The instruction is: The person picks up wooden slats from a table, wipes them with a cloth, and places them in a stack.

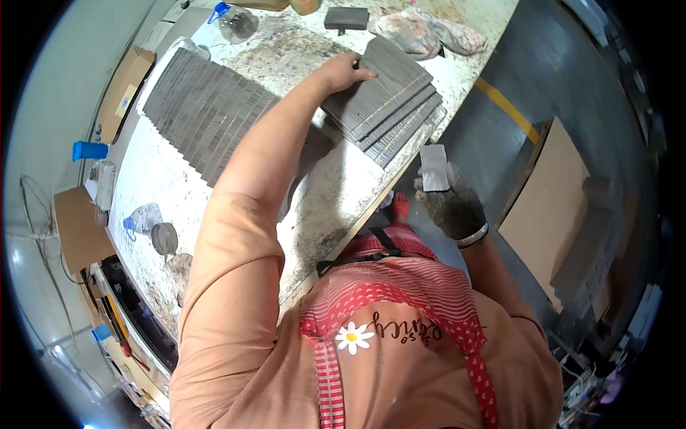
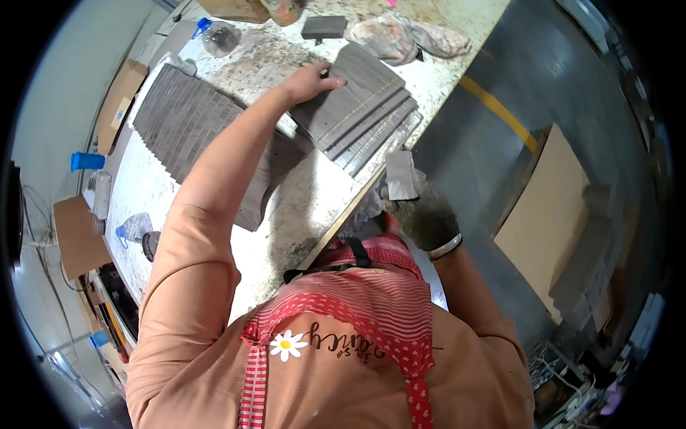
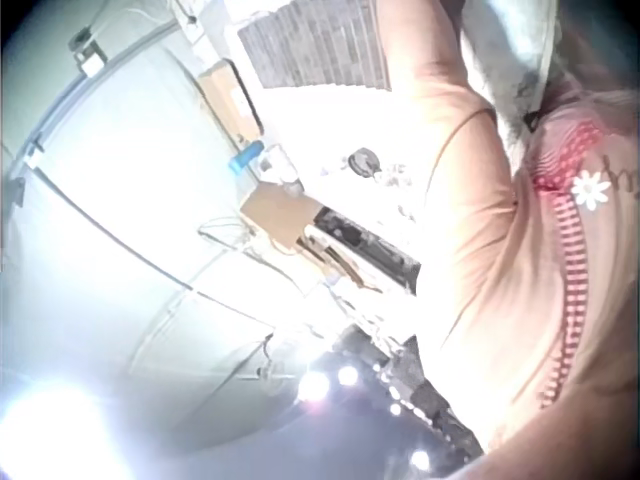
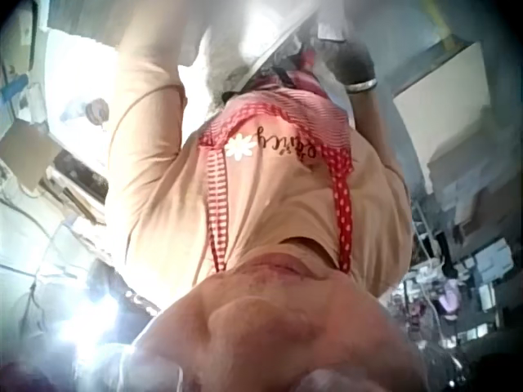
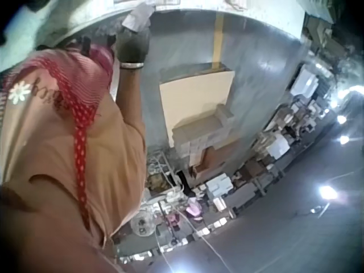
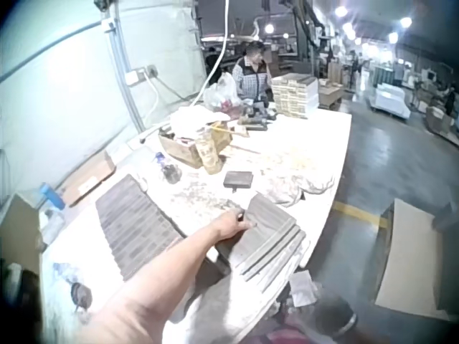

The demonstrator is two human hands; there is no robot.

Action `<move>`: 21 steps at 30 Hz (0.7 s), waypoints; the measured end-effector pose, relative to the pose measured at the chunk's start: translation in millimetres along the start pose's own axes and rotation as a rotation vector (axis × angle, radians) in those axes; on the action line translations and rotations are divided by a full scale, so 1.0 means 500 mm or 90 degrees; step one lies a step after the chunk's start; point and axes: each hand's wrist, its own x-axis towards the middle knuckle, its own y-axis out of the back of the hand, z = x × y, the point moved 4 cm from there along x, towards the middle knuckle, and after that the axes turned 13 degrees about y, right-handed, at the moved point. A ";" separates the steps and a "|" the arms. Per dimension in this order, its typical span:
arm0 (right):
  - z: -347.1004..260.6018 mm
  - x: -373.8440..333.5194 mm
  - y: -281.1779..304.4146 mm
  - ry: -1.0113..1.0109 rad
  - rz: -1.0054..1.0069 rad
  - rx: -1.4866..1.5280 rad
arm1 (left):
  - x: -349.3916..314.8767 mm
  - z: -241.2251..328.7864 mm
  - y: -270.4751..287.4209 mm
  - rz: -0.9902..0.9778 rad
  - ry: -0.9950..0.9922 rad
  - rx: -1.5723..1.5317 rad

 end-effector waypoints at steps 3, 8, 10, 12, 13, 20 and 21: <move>0.027 0.015 -0.003 -0.036 -0.007 0.140 | 0.010 -0.016 0.003 0.037 -0.010 -0.024; 0.003 0.048 -0.007 -0.078 0.084 0.535 | 0.062 -0.055 -0.016 0.091 -0.017 0.006; 0.026 0.058 -0.006 -0.220 0.103 0.890 | 0.074 -0.055 -0.028 0.107 -0.033 0.005; 0.015 0.080 -0.007 -0.272 0.023 1.042 | 0.065 -0.054 -0.032 0.113 -0.009 0.016; 0.005 0.094 -0.009 -0.279 -0.017 1.043 | 0.048 -0.055 -0.030 0.118 0.003 0.032; -0.098 0.252 -0.002 -0.198 -0.195 1.034 | -0.340 0.005 0.008 0.496 -0.275 -0.108; -0.092 0.279 -0.027 -0.182 -0.187 1.009 | -0.411 -0.013 -0.007 0.449 -0.211 -0.116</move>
